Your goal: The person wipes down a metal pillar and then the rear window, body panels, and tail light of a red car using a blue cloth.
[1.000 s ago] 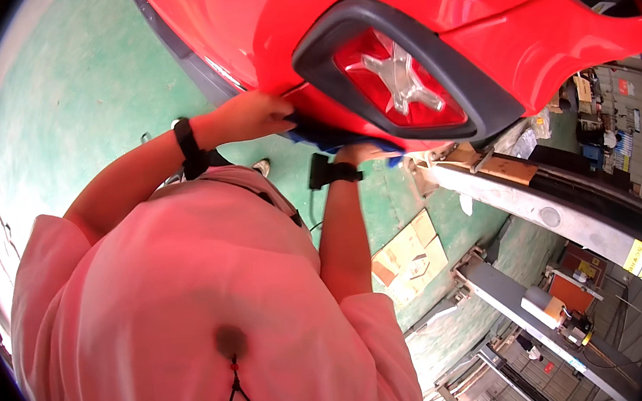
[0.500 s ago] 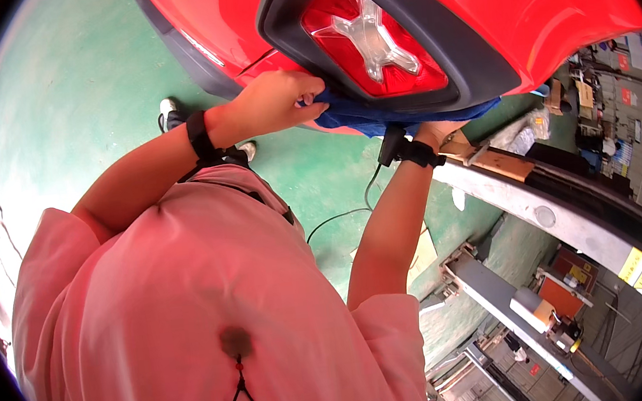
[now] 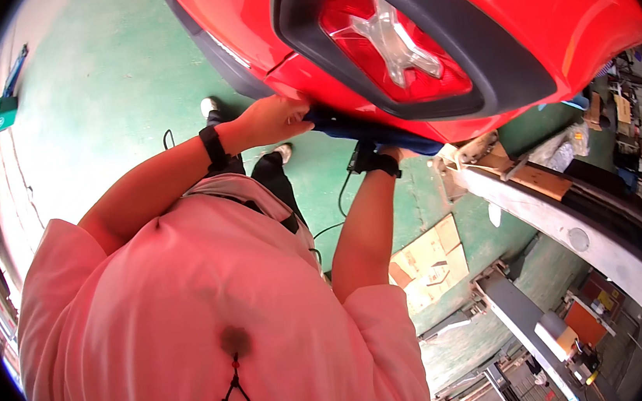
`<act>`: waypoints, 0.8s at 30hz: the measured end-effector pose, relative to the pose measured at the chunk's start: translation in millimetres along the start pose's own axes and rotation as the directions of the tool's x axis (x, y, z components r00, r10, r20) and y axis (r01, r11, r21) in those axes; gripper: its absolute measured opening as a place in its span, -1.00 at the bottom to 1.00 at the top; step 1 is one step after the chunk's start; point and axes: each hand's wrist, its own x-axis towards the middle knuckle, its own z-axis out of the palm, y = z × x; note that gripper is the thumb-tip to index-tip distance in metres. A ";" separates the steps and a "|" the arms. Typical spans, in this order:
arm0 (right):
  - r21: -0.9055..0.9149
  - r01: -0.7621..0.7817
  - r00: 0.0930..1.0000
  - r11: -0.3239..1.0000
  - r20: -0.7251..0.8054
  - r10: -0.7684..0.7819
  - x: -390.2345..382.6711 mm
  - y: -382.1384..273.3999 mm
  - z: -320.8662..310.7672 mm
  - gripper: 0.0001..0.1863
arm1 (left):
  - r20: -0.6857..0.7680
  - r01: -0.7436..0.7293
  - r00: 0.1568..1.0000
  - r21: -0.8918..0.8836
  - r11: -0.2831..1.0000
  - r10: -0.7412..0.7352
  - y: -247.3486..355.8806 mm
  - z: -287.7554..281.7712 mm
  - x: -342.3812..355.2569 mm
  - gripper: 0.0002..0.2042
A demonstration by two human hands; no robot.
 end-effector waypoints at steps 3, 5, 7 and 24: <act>0.388 -0.687 0.725 0.614 0.422 0.544 -98.1 -59.4 74.8 -0.45 | 0.042 0.136 0.989 0.096 0.986 -0.141 -26.3 -12.1 -16.8 -0.75; 0.291 -0.796 0.604 0.531 0.445 0.661 -129.3 -102.3 107.7 -0.45 | -0.015 0.185 0.983 0.065 0.981 -0.184 -47.1 -17.4 -27.8 -0.74; 0.385 -0.779 0.624 0.495 0.389 0.678 -114.7 -24.6 112.8 -0.50 | -0.063 0.190 0.980 0.050 0.981 -0.186 -62.8 -28.4 -30.6 -0.74; -0.393 0.877 0.478 0.277 0.774 -0.415 -200.0 -105.7 162.4 -0.21 | -0.169 0.331 0.774 -0.713 0.618 -0.610 -190.9 -128.1 -42.2 -0.72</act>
